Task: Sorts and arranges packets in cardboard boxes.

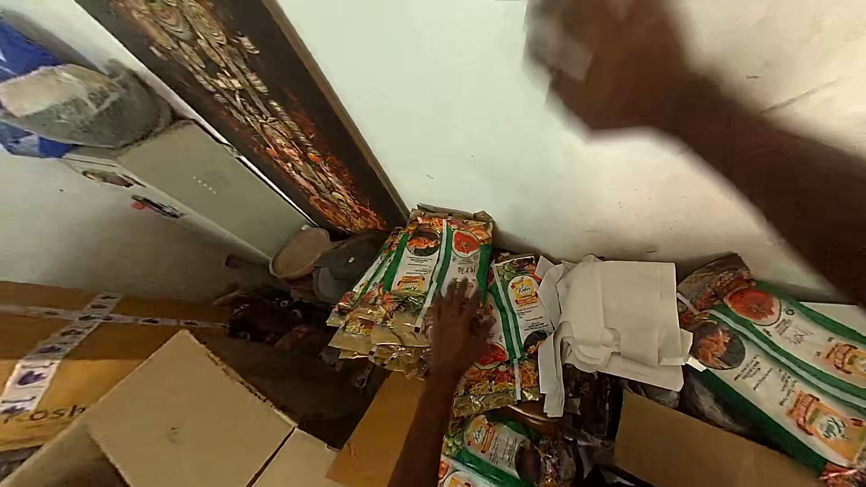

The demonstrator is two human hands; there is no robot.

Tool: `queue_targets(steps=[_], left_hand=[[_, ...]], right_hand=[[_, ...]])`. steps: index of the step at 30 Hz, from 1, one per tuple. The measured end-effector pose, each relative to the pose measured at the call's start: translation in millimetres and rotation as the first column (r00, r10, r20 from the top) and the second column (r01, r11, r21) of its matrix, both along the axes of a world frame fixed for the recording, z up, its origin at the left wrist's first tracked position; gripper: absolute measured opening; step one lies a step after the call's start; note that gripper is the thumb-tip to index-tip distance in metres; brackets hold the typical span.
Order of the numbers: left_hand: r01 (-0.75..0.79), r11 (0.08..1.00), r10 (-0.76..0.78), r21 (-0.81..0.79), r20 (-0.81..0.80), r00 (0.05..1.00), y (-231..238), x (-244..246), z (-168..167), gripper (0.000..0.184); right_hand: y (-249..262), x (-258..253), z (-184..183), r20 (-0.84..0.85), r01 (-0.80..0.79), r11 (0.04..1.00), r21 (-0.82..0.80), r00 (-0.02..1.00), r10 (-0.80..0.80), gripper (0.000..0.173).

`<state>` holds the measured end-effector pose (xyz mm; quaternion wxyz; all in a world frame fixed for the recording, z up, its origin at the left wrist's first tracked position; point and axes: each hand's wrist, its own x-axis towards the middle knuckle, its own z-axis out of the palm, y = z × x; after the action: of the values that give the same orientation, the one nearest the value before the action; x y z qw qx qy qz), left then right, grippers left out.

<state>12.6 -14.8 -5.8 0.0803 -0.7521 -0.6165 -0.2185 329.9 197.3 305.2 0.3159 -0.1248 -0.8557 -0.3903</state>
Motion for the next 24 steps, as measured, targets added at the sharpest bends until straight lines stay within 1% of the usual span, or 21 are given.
queue_targets(steps=[1,2,3,4,5,6,7,8,10,11,12,13,14,15,17,19,20,22,24], left_hand=[[0.01,0.998,-0.012,0.059,0.029,0.999,-15,13,-8,0.045],[-0.001,0.993,-0.004,0.122,0.038,0.999,-29,24,-18,0.032],[-0.04,0.986,0.03,0.164,0.058,0.998,-40,34,-26,0.025],[-0.116,0.98,0.101,0.16,0.097,0.99,-49,42,-31,0.026],[-0.208,0.972,0.191,0.11,0.143,0.971,-56,47,-34,0.03],[-0.287,0.958,0.278,0.026,0.182,0.943,-60,47,-34,0.036],[-0.345,0.937,0.35,-0.063,0.226,0.909,-61,45,-31,0.04],[-0.387,0.913,0.408,-0.127,0.269,0.873,-59,43,-29,0.044],[-0.445,0.853,0.518,-0.273,0.332,0.788,-53,41,-27,0.06],[-0.457,0.808,0.578,-0.373,0.346,0.739,-50,42,-26,0.069],[-0.456,0.774,0.615,-0.439,0.351,0.706,-45,42,-27,0.077],[-0.454,0.753,0.636,-0.477,0.35,0.688,-39,42,-26,0.084],[-0.452,0.746,0.644,-0.488,0.357,0.677,-32,41,-24,0.088],[-0.445,0.745,0.646,-0.497,0.37,0.668,-27,39,-21,0.088],[-0.431,0.752,0.641,-0.498,0.398,0.657,-18,31,-20,0.079],[-0.437,0.747,0.645,-0.501,0.386,0.659,-14,25,-23,0.069],[-0.444,0.747,0.644,-0.495,0.369,0.67,-13,25,-26,0.064],[-0.448,0.744,0.645,-0.497,0.356,0.676,-10,27,-26,0.052],[-0.419,0.733,0.649,-0.536,0.367,0.667,-9,29,-22,0.05]], right_hand=[[-20,-24,-53,0.103,0.004,0.993,-0.12,0.995,0.009,0.042],[-28,-50,-113,0.147,-0.017,0.965,-0.261,0.987,0.057,0.044],[-31,-73,-171,0.159,-0.002,0.904,-0.427,0.984,0.078,0.046],[-32,-93,-221,0.169,0.058,0.796,-0.603,0.984,0.057,0.051],[-33,-109,-261,0.204,0.145,0.651,-0.745,0.979,0.015,0.064],[-34,-122,-292,0.233,0.21,0.514,-0.832,0.972,-0.021,0.081],[-33,-134,-315,0.232,0.229,0.429,-0.874,0.972,-0.046,0.093],[-32,-146,-325,0.22,0.23,0.388,-0.893,0.973,-0.069,0.099],[-26,-160,-322,0.247,0.263,0.325,-0.908,0.965,-0.09,0.103],[-21,-162,-318,0.299,0.312,0.281,-0.908,0.95,-0.089,0.108],[-16,-163,-313,0.347,0.354,0.231,-0.906,0.935,-0.075,0.111],[-11,-164,-309,0.376,0.379,0.195,-0.905,0.925,-0.054,0.111],[-8,-163,-306,0.382,0.382,0.165,-0.909,0.924,-0.036,0.106],[-6,-161,-303,0.371,0.371,0.132,-0.919,0.928,-0.026,0.098],[-7,-153,-295,0.328,0.329,0.075,-0.941,0.944,-0.017,0.086],[-23,-131,-282,0.278,0.279,0.041,-0.959,0.96,-0.027,0.077],[-34,-115,-273,0.23,0.232,0.039,-0.972,0.972,-0.035,0.073],[-54,-79,-254,0.092,0.093,0.104,-0.99,0.996,-0.02,0.07],[-78,-36,-231,-0.011,-0.021,0.149,-0.989,0.998,0.064,0.068]])
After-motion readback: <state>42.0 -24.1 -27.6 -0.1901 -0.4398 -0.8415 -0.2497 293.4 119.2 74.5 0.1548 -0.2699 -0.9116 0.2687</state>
